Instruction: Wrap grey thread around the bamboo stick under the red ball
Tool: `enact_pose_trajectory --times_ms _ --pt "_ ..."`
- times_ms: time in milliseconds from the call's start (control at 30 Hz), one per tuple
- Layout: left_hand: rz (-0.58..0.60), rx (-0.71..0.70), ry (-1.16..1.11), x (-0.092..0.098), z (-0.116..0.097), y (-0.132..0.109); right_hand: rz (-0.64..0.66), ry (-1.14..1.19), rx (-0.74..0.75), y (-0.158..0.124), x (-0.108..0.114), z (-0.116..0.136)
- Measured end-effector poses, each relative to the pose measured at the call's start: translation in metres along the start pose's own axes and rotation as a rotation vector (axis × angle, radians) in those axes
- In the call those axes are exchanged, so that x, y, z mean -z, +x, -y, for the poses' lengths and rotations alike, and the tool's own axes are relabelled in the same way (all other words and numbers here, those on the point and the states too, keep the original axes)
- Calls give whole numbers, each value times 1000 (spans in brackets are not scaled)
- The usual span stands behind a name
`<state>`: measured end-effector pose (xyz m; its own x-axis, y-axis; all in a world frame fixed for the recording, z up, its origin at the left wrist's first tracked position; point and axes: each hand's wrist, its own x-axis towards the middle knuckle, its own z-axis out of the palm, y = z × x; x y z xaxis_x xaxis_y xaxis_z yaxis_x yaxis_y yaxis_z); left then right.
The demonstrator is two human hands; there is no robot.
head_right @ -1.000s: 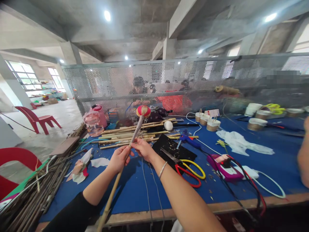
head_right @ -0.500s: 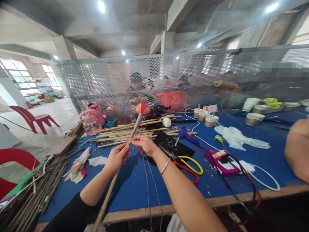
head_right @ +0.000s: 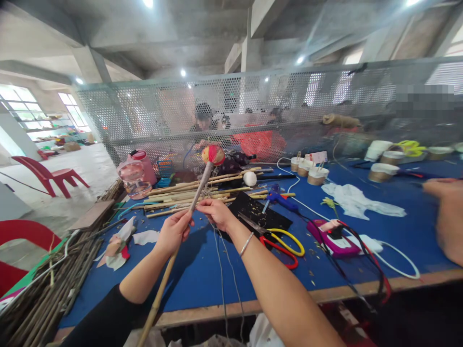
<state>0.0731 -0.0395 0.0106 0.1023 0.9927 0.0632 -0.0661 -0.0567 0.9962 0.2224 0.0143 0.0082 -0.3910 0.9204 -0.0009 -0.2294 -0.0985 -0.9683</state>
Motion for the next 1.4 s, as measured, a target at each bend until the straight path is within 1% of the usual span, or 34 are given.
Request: enact_pose_trajectory --times_ms 400,600,667,767,800,833,900,967,1067,1100,1167,1233,1300,1400 --pt "6 -14 -48 0 3 0 75 -42 8 1 1 -2" --pt "9 -14 15 -2 2 -1 27 1 26 4 1 -4" --pt "11 -15 4 -2 2 -1 65 24 23 3 0 -2" --pt "87 10 -83 -1 4 -1 179 99 -34 0 -2 1" --pt "119 29 -124 -1 5 -1 197 130 -49 -1 -3 2" --pt "147 53 -160 -2 6 -1 199 154 -59 -1 -3 2" --pt "178 91 -190 -2 10 1 157 169 -52 -1 -3 1" --pt "135 70 -155 -3 15 3 92 136 -18 0 -3 -1" --pt "-16 -16 -44 -2 21 7 23 51 15 4 -3 -5" --pt "-56 -21 -12 -2 22 8 13 26 15 4 -3 -6" --pt "-75 10 -4 -1 20 8 15 0 11 5 -4 -6" --pt "-49 44 -86 -1 16 6 49 28 14 4 -6 -6" --pt "11 66 -192 -2 11 3 96 76 12 4 -6 -6" --pt "83 109 -265 -2 8 2 129 104 -8 5 -4 -8"
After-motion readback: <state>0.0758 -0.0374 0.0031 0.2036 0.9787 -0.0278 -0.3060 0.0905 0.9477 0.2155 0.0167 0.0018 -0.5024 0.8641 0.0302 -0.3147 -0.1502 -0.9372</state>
